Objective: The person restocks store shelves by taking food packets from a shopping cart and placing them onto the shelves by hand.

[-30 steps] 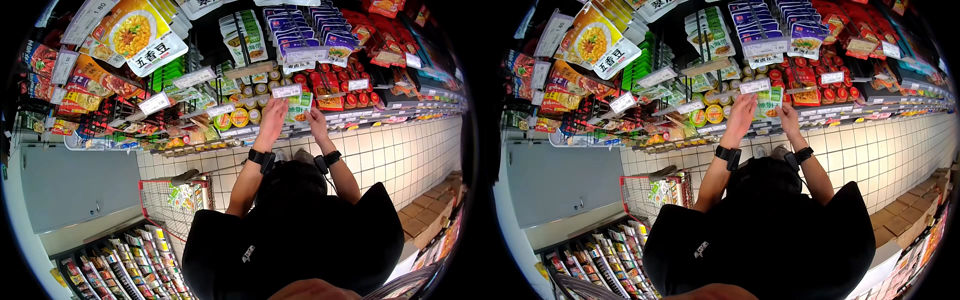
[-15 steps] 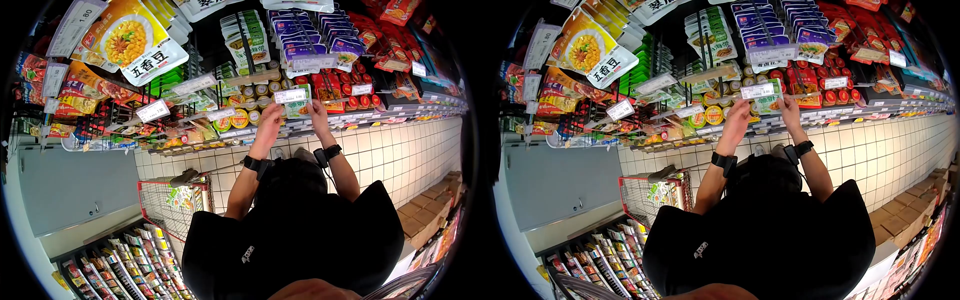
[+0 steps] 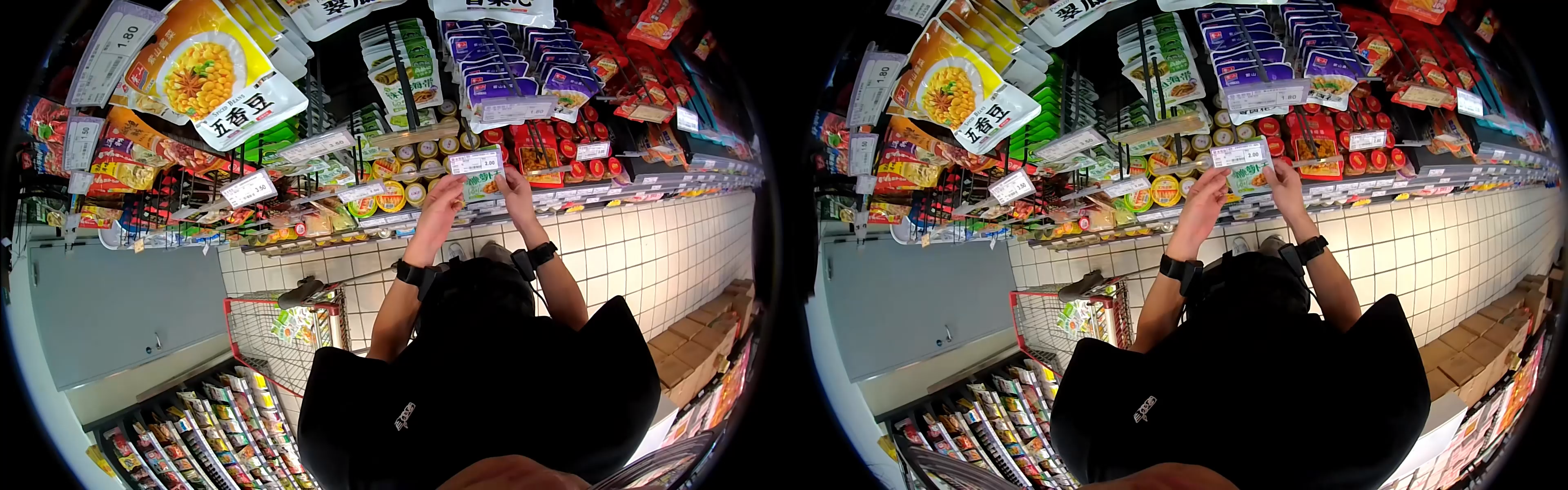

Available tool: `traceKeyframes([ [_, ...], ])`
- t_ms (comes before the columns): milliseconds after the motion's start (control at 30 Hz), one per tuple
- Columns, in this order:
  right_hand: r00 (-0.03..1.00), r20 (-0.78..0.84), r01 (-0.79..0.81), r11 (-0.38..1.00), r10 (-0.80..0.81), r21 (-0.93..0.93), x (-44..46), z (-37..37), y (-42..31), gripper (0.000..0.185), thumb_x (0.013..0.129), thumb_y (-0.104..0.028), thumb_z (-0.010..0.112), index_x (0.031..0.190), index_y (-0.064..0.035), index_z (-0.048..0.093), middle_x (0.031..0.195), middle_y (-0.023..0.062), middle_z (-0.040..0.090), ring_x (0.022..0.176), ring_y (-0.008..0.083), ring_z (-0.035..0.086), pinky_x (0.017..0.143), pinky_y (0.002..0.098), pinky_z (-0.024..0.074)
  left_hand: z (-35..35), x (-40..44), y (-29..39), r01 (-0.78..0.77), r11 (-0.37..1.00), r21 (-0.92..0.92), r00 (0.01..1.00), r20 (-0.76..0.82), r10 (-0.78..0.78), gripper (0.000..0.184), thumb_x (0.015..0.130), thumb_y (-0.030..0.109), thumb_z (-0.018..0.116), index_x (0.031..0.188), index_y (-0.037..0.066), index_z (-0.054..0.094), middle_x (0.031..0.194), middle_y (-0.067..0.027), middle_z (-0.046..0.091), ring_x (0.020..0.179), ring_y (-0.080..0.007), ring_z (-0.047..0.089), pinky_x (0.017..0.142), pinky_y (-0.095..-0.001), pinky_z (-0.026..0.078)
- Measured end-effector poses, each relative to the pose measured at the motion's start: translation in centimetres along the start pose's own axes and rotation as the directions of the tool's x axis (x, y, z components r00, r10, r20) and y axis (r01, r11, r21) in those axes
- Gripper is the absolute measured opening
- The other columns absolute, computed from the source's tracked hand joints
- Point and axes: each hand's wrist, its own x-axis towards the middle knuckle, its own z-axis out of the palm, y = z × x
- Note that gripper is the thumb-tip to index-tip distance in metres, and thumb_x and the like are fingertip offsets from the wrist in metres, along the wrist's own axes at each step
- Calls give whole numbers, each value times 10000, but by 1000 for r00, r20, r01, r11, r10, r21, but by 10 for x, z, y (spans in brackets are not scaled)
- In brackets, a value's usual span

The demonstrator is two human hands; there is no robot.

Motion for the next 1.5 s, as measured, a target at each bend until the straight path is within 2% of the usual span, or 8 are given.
traceKeyframes([
  [433, 999, -46, -4, 1000, 5, 25, 13, 13, -2, 194, 960, -68, 572, 1124, 32, 599, 1037, 74, 679, 943, 108, 606, 840, 253, 457, -10, 3, 0, 9, 1000, 1, 1000, -11, -9, 250, 932, 128, 614, 1176, 77, 638, 1047, 47, 630, 811, -39, 515, 689, -204, 395],
  [967, 998, -34, 47, 999, -46, 21, 52, 18, 14, 202, 942, -3, 549, 1139, 21, 590, 1052, 75, 675, 977, 125, 622, 848, 264, 469, -10, 4, 8, 36, 999, -6, 999, -17, -36, 269, 933, 107, 615, 1193, 40, 613, 1207, -38, 624, 830, -69, 549, 755, -223, 432],
  [1100, 995, -73, 65, 997, -63, 32, 76, 22, 26, 167, 940, -33, 581, 1101, 5, 607, 999, 52, 682, 903, 101, 626, 775, 248, 481, -7, 2, 13, 72, 997, 33, 997, -2, -72, 310, 942, 127, 605, 1240, 45, 578, 1272, -42, 601, 846, -69, 569, 755, -222, 431],
  [1200, 990, -96, 122, 975, -106, 185, 103, 25, 46, 169, 955, -134, 631, 1061, -3, 632, 941, 21, 676, 800, 60, 607, 662, 215, 466, 4, -6, 24, 73, 997, 35, 996, 45, -75, 371, 958, 159, 581, 1308, 52, 519, 1315, -58, 580, 959, -111, 591, 834, -250, 442],
  [1300, 983, -103, 175, 942, -152, 285, 122, 28, 54, 188, 946, -120, 637, 1091, 0, 634, 979, 19, 681, 843, 63, 609, 707, 218, 466, 3, -13, 27, 73, 997, 35, 993, 92, -76, 445, 975, 200, 543, 1387, 62, 446, 1355, -76, 556, 1075, -154, 582, 917, -279, 437],
  [1367, 976, -125, 205, 948, -179, 244, 129, 32, 51, 247, 950, -108, 624, 1160, 22, 627, 1061, 53, 691, 925, 100, 616, 804, 245, 459, 9, -19, 34, 103, 988, 114, 990, 89, -113, 489, 980, 228, 522, 1428, 67, 410, 1374, -77, 546, 1074, -155, 581, 927, -278, 434],
  [1467, 972, -216, 101, 995, -92, 28, 169, 22, 95, 238, 897, -101, 661, 1080, 51, 653, 1041, 64, 699, 912, 136, 628, 808, 302, 467, 2, -23, 33, 106, 983, 147, 992, 56, -115, 511, 981, 245, 515, 1446, 71, 397, 1348, -57, 571, 1069, -137, 591, 920, -260, 425],
  [1500, 976, -175, 141, 989, -130, 48, 165, 27, 80, 213, 879, -66, 634, 1053, 52, 663, 1037, 85, 702, 909, 140, 626, 805, 304, 468, -1, -26, 34, 120, 982, 146, 991, 34, -127, 506, 979, 237, 521, 1443, 74, 404, 1315, -42, 598, 1057, -128, 604, 904, -246, 421],
])
